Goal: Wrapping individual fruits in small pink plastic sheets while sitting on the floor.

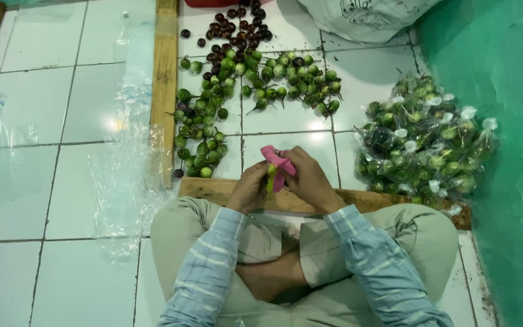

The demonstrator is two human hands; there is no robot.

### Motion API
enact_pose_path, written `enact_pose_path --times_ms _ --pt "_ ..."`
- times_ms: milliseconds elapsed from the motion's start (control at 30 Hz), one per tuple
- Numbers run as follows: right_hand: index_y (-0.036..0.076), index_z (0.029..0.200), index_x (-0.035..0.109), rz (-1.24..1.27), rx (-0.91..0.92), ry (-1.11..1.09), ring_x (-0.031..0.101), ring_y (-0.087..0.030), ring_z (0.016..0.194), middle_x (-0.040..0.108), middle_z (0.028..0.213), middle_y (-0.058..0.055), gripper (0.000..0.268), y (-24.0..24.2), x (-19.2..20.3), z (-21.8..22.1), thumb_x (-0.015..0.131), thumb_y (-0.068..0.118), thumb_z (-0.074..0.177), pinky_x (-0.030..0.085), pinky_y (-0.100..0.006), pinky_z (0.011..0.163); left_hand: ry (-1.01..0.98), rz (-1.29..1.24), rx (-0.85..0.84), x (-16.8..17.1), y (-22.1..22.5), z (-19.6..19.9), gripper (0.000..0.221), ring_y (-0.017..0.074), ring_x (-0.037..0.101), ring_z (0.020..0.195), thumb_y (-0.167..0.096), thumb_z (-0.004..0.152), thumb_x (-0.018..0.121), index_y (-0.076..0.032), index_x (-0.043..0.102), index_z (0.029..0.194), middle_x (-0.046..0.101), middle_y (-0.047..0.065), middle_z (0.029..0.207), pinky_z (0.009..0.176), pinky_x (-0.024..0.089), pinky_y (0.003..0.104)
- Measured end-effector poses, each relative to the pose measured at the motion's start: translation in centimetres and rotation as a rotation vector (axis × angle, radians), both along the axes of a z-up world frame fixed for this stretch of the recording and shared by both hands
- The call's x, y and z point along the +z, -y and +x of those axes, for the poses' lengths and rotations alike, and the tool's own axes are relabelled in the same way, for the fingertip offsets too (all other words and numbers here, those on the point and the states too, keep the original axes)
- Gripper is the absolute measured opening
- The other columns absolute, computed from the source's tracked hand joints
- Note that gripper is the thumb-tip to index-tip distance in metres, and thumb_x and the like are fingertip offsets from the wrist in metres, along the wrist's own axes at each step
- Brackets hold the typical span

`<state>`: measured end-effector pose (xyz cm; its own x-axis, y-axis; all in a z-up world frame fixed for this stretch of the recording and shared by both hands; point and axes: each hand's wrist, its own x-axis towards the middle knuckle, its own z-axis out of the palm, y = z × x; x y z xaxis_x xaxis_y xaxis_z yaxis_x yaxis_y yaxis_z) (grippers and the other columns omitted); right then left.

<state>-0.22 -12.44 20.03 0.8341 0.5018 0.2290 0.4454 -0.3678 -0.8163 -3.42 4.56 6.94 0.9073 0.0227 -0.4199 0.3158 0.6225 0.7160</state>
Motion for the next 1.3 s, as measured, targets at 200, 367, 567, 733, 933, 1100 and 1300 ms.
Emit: enact_pose_path --times_ms 200,367,567,733,933,1100,1300 --pt "0.004 0.109 0.067 0.201 -0.206 -0.029 0.068 -0.039 0.083 0.064 0.091 -0.016 0.021 1.7 -1.0 1.6 0.069 0.000 0.088 0.051 -0.046 0.074 0.167 0.501 0.005 3.4 1.1 -0.2 0.028 0.0211 0.072 0.086 -0.004 0.091 0.076 0.001 0.072 0.118 0.072 0.017 0.098 0.077 0.064 0.037" --pt "0.006 0.104 0.067 0.240 -0.341 0.019 0.068 -0.034 0.085 0.063 0.087 -0.014 0.014 3.9 -1.8 3.0 0.073 0.007 0.091 0.051 -0.043 0.077 0.272 1.106 -0.128 5.4 3.1 -0.1 0.050 0.0325 0.068 0.099 -0.010 0.081 0.082 0.003 0.066 0.126 0.071 0.017 0.100 0.087 0.056 0.042" --pt "0.005 0.097 0.068 0.282 -0.388 0.017 0.069 -0.031 0.082 0.064 0.083 -0.015 0.009 4.3 -0.4 2.9 0.074 0.011 0.094 0.050 -0.041 0.075 0.376 1.617 -0.403 0.2 4.9 1.8 0.028 0.0289 0.062 0.108 -0.022 0.081 0.079 -0.011 0.075 0.107 0.073 0.005 0.091 0.095 0.045 0.041" --pt "0.005 0.096 0.068 0.297 -0.373 0.023 0.069 -0.035 0.086 0.064 0.085 -0.015 0.010 3.5 0.3 2.4 0.075 0.012 0.096 0.052 -0.042 0.079 0.277 1.829 -0.635 -1.9 4.4 2.1 0.032 0.0213 0.060 0.114 -0.038 0.081 0.078 -0.021 0.072 0.107 0.073 -0.001 0.100 0.102 0.043 0.039" --pt "0.005 0.093 0.067 0.231 -0.353 -0.038 0.068 -0.032 0.082 0.064 0.082 -0.014 0.016 3.6 -1.0 2.6 0.078 0.016 0.095 0.052 -0.043 0.078 0.209 1.746 -0.679 -4.2 3.9 2.6 0.041 0.0268 0.055 0.129 -0.041 0.087 0.073 -0.013 0.071 0.116 0.071 0.007 0.116 0.114 0.035 0.045" --pt "0.002 0.109 0.069 0.004 -0.195 -0.403 0.072 -0.042 0.099 0.074 0.100 -0.024 0.031 3.4 3.5 0.4 0.076 0.019 0.086 0.054 -0.051 0.087 -0.013 1.577 -0.595 -0.4 3.1 3.3 0.040 0.0342 0.066 0.117 -0.017 0.069 0.081 -0.013 0.077 0.109 0.074 0.010 0.109 0.102 0.054 0.048" --pt "-0.001 0.128 0.056 -0.501 0.181 -0.598 0.064 -0.053 0.116 0.069 0.118 -0.034 0.063 3.5 4.5 -0.2 0.073 0.033 0.078 0.051 -0.062 0.096 0.062 1.670 -0.464 -3.3 -3.3 1.5 0.041 0.0290 0.052 0.129 -0.021 0.081 0.069 -0.021 0.069 0.122 0.064 0.003 0.121 0.107 0.045 0.051"
